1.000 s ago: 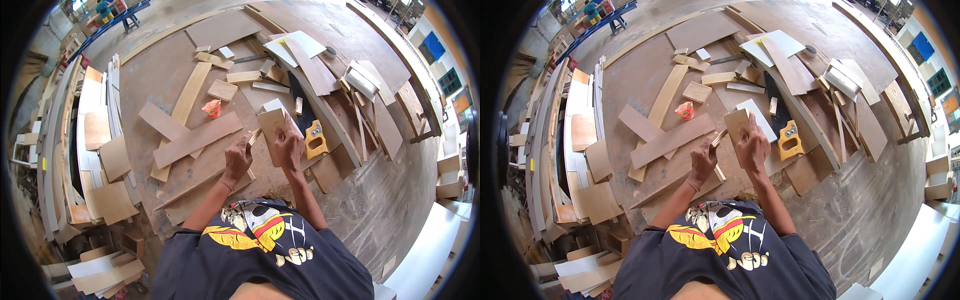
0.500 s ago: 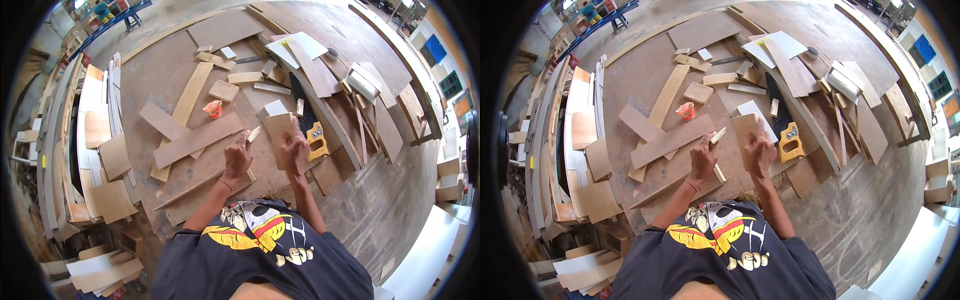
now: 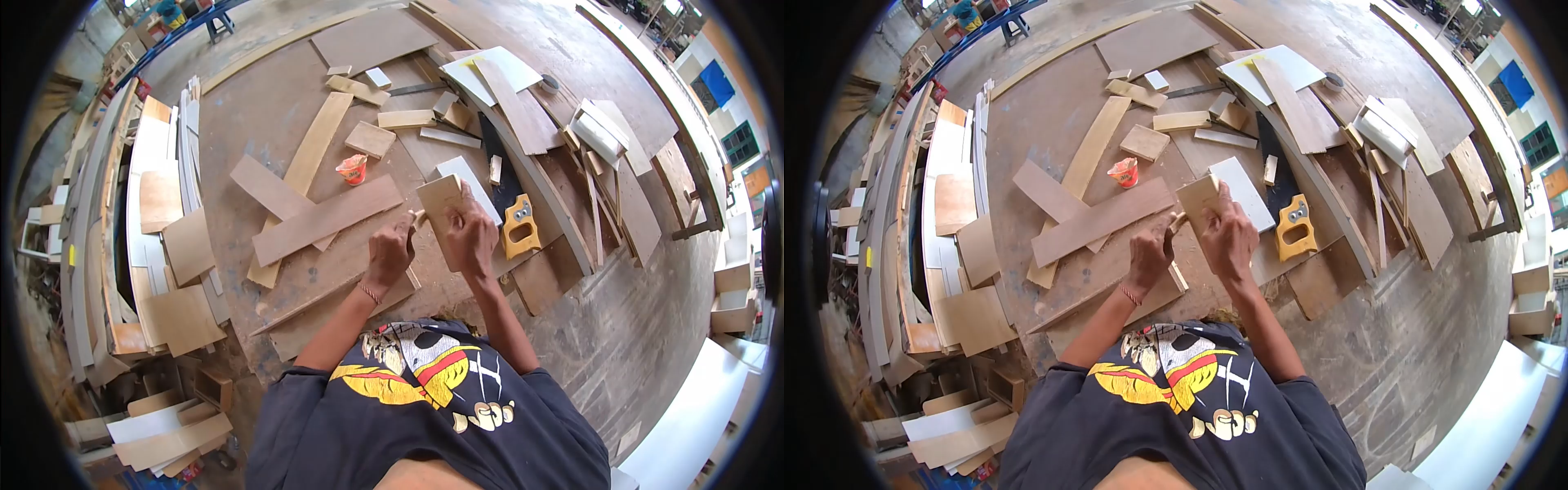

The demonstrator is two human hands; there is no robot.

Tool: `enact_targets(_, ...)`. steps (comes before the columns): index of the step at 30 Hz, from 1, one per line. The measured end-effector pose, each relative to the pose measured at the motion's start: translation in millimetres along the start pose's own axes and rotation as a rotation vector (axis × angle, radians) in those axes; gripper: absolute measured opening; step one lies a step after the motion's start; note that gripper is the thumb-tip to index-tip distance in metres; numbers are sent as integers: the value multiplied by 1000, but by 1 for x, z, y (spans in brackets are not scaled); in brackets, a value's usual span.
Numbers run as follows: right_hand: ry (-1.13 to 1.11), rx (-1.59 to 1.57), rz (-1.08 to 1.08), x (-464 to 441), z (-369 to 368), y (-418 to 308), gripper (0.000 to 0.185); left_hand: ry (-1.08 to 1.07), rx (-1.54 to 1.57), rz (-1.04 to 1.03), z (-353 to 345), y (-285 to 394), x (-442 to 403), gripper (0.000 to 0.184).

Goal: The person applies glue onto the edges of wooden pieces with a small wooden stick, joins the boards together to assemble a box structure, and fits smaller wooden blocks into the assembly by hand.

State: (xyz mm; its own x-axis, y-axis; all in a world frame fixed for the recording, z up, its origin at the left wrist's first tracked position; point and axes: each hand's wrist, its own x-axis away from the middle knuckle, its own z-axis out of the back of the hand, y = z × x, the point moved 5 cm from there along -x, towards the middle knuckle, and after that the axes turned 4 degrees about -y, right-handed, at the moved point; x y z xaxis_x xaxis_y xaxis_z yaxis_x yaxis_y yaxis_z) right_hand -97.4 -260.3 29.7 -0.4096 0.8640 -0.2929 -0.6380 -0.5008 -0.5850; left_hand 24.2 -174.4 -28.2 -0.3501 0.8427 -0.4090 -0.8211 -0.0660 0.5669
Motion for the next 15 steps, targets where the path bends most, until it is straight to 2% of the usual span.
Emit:
enact_targets(1,1,-1,3,1,-1,1,57,64,12,-104,4,6,0,26)
enact_targets(2,-8,-45,33,3,-2,0,57,69,8,-105,4,4,-2,26)
enact_targets(4,-1,-66,116,13,1,-13,56,3,-74,29,0,-4,1,27)
enact_targets(7,14,0,138,8,-1,-9,57,-119,-4,88,3,-8,2,25)
enact_targets(8,-7,37,77,2,-7,1,56,38,17,-39,9,-3,2,22)
enact_targets(9,-5,61,36,-4,-10,10,53,36,15,-19,11,-2,3,22)
enact_targets(11,-58,85,6,-10,-26,29,49,41,160,128,24,-3,2,17)
enact_targets(13,-132,92,25,-6,-51,44,47,44,143,196,34,-9,4,19)
enact_targets(15,-185,91,63,-9,-79,55,44,39,275,315,43,-23,6,23)
